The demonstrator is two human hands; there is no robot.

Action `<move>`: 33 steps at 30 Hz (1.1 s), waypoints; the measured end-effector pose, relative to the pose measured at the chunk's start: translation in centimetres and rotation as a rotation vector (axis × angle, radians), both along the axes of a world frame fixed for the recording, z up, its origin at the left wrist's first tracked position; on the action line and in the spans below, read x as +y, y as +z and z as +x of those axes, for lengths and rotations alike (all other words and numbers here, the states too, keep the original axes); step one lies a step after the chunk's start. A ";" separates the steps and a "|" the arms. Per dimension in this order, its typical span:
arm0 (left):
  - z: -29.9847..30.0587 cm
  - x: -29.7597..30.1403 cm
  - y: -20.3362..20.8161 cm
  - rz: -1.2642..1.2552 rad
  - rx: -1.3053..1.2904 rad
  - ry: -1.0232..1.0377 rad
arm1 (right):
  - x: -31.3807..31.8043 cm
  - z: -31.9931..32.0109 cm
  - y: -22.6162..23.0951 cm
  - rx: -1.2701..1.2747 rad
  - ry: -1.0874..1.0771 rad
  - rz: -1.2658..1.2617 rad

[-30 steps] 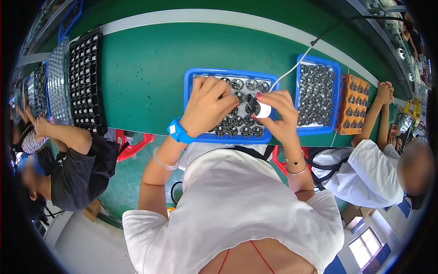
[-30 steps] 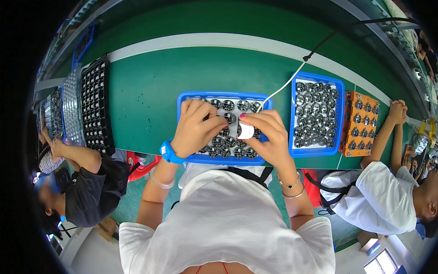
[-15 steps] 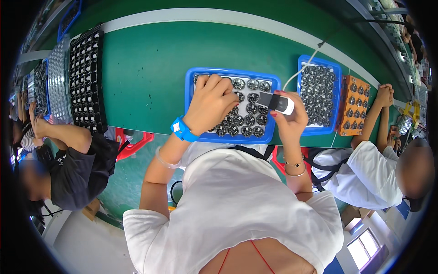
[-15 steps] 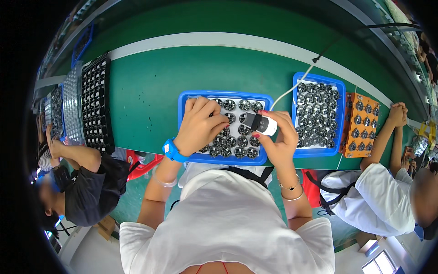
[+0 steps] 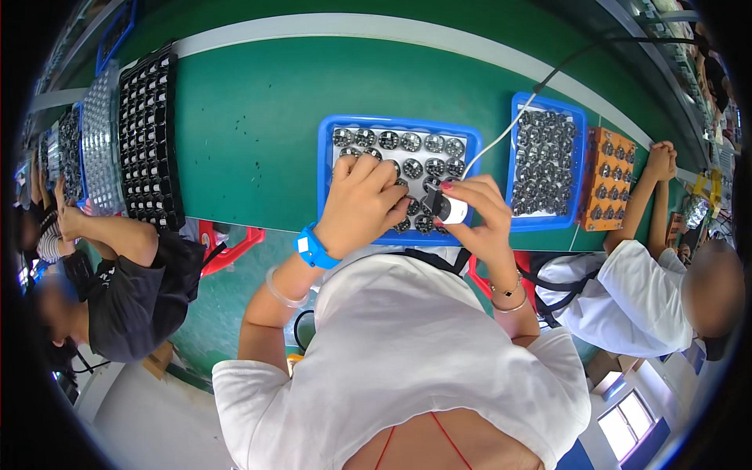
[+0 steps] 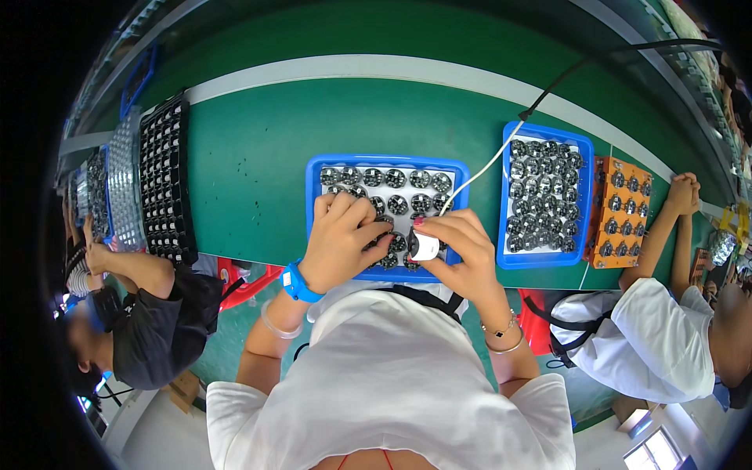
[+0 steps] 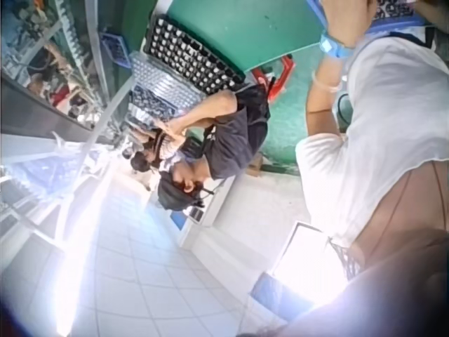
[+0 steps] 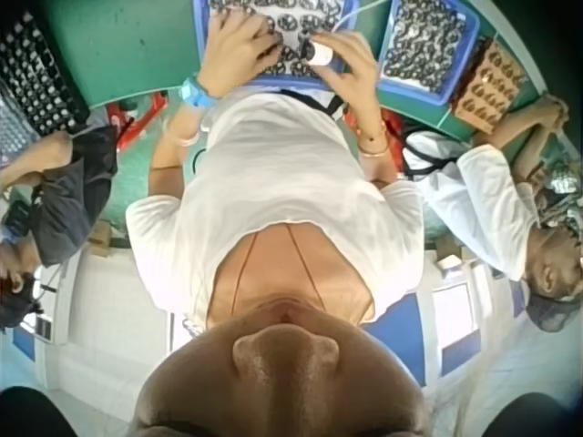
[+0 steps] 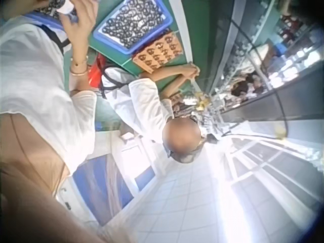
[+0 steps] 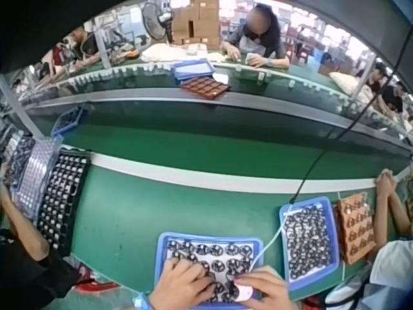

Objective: Inspecting electronic components by picking them from a tray and scanning them with a handheld scanner.

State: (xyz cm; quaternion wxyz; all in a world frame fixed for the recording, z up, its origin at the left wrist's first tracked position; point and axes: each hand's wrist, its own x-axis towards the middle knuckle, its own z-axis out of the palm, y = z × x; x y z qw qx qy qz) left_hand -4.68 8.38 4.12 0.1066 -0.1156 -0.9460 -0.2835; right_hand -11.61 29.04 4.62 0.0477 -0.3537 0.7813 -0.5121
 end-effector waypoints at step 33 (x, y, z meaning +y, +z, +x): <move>-0.7 0.6 -1.1 0.032 0.032 0.005 | 2.0 1.0 -0.5 -0.091 -0.135 -0.125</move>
